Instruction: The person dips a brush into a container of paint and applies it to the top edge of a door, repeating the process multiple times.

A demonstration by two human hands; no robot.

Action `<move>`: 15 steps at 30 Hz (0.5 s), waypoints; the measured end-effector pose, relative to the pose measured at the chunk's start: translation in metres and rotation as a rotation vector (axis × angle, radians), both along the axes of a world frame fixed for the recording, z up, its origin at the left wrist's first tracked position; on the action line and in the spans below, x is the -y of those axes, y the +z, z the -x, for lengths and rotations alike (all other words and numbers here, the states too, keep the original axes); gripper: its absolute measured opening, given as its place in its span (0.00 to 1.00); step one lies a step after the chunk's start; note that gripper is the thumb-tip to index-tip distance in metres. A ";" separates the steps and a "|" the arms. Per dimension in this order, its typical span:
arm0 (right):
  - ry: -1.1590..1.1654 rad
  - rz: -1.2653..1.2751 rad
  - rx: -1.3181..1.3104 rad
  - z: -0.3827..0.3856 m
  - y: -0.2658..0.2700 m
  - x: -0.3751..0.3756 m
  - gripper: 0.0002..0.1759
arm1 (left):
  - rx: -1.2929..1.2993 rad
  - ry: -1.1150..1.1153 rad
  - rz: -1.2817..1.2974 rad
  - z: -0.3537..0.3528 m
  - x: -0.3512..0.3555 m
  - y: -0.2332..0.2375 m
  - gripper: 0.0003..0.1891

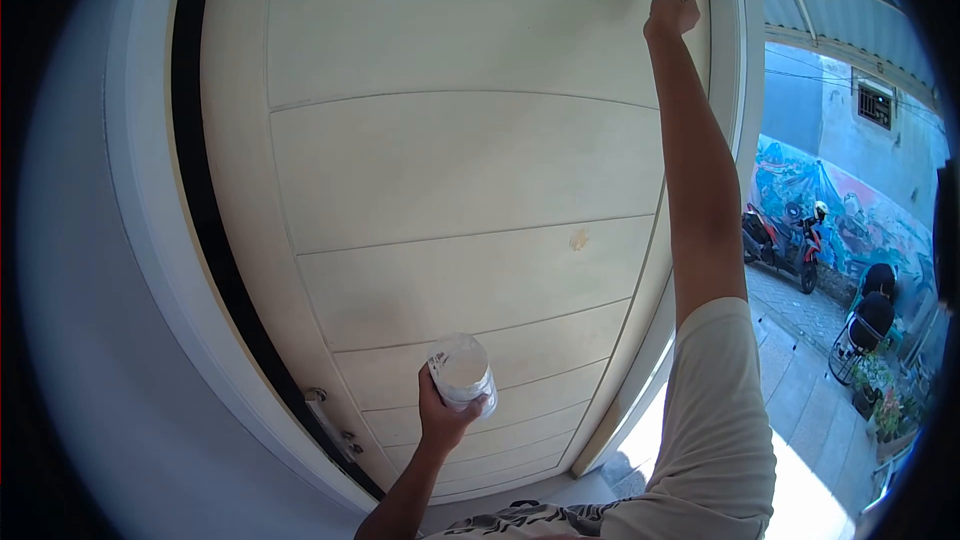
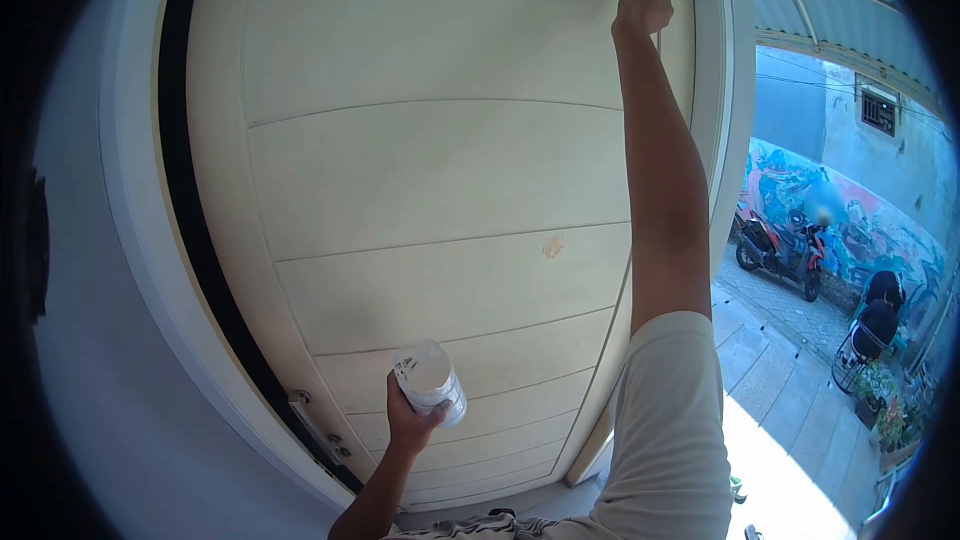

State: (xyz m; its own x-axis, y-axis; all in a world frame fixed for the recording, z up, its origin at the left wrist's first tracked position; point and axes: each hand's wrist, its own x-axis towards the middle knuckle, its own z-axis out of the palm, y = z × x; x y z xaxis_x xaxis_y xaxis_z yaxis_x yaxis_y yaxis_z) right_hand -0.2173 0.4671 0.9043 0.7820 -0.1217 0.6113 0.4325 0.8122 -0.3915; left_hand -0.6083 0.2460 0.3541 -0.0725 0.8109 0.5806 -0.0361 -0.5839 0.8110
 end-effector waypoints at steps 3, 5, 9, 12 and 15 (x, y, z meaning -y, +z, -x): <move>0.289 -0.169 0.050 0.055 0.020 -0.008 0.22 | 0.001 0.040 0.011 -0.007 0.014 0.004 0.43; 0.276 -0.289 0.198 0.123 0.024 -0.015 0.22 | 0.024 0.056 0.012 -0.012 0.017 -0.002 0.43; 0.114 -0.206 0.586 0.219 0.007 0.026 0.21 | 0.011 0.100 0.014 -0.033 0.025 0.000 0.43; 0.091 -0.199 0.732 0.207 0.013 0.031 0.21 | -0.008 0.154 0.023 -0.040 0.034 0.000 0.43; 0.039 -0.252 0.726 0.137 0.027 0.006 0.21 | 0.021 0.168 0.022 -0.047 0.046 0.003 0.43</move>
State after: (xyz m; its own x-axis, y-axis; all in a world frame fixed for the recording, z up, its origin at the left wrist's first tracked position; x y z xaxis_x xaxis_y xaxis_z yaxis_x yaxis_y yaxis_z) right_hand -0.3544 0.4614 0.9308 0.2019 -0.3062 0.9303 0.4798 0.8590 0.1786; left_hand -0.5612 0.2004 0.3571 -0.2198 0.7987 0.5602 0.0437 -0.5656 0.8235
